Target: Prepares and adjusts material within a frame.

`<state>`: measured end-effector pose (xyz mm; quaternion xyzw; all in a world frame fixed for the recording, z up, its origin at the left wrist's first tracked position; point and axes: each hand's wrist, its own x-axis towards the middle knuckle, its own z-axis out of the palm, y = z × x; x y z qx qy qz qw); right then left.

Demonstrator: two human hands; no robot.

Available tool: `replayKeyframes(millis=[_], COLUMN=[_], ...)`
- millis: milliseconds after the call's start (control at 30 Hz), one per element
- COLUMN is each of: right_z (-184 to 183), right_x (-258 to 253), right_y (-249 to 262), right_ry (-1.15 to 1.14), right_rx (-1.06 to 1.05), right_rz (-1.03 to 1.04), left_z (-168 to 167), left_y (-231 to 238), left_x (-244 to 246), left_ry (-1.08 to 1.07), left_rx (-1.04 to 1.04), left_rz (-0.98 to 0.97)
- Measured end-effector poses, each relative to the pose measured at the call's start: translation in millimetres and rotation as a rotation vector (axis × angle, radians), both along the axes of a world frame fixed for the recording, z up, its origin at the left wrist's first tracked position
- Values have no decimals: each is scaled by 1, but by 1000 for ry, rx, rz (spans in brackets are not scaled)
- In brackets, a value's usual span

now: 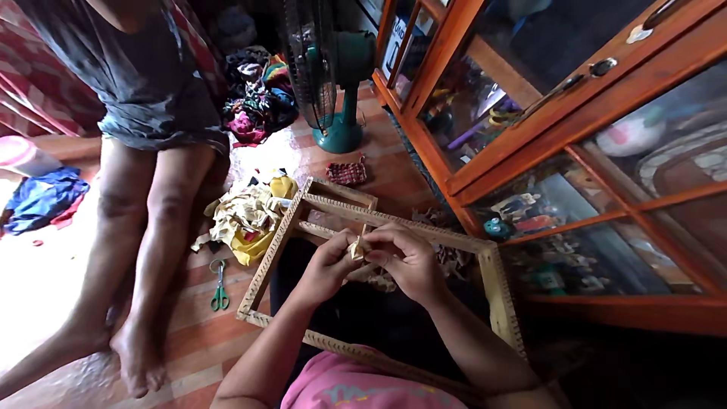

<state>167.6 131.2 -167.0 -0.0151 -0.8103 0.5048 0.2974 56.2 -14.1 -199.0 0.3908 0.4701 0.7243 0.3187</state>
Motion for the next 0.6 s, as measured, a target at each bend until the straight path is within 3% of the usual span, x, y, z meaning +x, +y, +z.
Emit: replayKeyframes(millis=[133,367,500,600], right_z=[-5,-9,-9,-6], right_x=[0,1,-1,-2], right_y=[-4,-8,-7,-12], right_ry=[-35,-53,-71,-121], right_rx=[-55,-24,7,-68], right_rz=[0,22,51,19], left_z=[1,-1,1,4], left_y=[-3,-10,-8,-3], left_x=[-3,-14,-10,-6], left_ry=[-51,246,199,398], left_rx=[-20,6,-48,-68], left_rz=[-75,-155,17,236])
